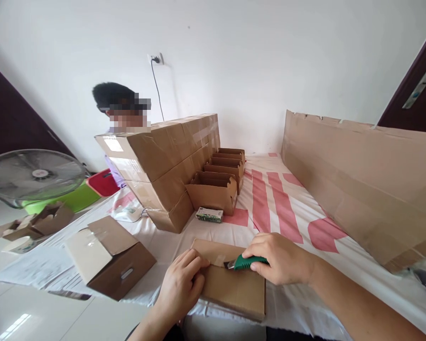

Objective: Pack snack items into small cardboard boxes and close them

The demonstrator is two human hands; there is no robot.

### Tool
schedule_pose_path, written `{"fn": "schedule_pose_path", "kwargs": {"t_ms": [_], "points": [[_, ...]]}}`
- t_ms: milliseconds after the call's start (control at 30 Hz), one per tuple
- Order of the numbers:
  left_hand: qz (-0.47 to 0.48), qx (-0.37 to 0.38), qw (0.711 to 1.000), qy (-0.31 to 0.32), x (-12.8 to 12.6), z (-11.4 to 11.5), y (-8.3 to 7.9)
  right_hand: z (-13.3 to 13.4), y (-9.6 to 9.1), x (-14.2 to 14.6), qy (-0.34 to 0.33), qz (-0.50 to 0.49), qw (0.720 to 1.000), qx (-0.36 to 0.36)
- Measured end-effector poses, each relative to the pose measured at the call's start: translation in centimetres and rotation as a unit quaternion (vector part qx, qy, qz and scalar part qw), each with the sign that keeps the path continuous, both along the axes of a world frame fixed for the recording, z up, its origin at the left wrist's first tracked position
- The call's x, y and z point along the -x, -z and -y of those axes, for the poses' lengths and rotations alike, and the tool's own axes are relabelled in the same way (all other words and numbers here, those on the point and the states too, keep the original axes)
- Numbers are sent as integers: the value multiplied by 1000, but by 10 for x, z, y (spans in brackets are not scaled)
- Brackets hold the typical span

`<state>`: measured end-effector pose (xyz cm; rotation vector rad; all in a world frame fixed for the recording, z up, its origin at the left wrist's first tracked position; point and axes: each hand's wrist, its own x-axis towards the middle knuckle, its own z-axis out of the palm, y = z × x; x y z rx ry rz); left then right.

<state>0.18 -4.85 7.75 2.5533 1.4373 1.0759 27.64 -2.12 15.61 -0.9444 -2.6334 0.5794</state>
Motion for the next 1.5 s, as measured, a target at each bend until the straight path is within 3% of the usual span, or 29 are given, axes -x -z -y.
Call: {"fn": "schedule_pose_path", "kwargs": {"t_ms": [200,567,1033,1300,1500], "points": [[-6,-6,1000,-2,-1,-1,1,1,12,-6,-13,-27,999,-34],[-20,7,1000,-6,0,1,0,-4,13,-1,-16,-13,999,-44],[-25,10,999,-19,-2,0,-2,-16,37,-3,-72,-81,987,-118],[-27,13,999,-24,-2,-1,-2,-15,45,1,-67,-100,984,-135],[-26,10,999,-26,-2,0,-1,-8,51,4,-51,-94,975,-196]]}}
